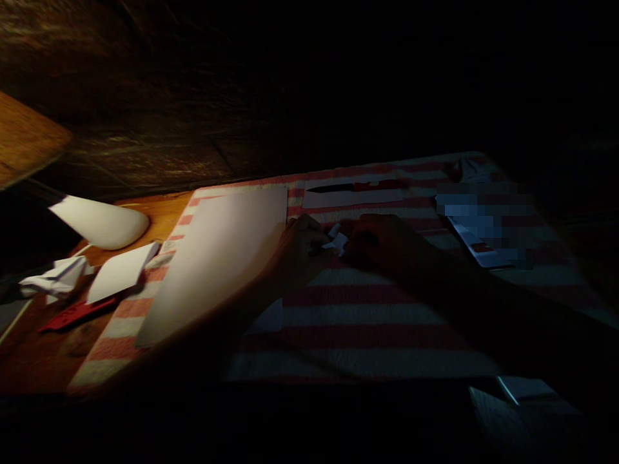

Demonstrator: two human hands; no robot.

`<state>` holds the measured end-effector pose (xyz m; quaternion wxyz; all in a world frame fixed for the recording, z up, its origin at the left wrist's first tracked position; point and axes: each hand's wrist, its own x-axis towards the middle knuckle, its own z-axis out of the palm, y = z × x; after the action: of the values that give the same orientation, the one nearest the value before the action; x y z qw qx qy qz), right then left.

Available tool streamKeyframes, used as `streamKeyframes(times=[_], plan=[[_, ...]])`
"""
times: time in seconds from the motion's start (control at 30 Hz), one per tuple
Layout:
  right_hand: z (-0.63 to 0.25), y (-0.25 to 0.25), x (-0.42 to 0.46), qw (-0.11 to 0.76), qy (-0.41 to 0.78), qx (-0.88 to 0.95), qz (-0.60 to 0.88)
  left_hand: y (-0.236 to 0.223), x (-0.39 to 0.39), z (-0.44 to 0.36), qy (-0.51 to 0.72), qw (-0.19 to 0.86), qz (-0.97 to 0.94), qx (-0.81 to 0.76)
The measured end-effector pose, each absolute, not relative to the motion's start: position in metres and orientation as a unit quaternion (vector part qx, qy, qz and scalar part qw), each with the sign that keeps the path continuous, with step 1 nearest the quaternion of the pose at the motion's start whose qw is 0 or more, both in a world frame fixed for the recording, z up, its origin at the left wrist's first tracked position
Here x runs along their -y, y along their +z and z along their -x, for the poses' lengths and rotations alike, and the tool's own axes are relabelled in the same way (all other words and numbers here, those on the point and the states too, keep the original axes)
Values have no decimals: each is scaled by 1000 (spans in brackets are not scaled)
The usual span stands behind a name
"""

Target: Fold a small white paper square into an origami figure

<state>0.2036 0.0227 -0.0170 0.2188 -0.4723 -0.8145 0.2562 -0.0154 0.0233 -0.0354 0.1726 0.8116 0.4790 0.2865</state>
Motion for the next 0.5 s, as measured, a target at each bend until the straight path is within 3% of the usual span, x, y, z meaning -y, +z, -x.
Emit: streamKeyframes(times=[0.5], plan=[[-204, -16, -21, 242, 268, 814, 456, -36, -23, 16, 279, 144, -828, -465]])
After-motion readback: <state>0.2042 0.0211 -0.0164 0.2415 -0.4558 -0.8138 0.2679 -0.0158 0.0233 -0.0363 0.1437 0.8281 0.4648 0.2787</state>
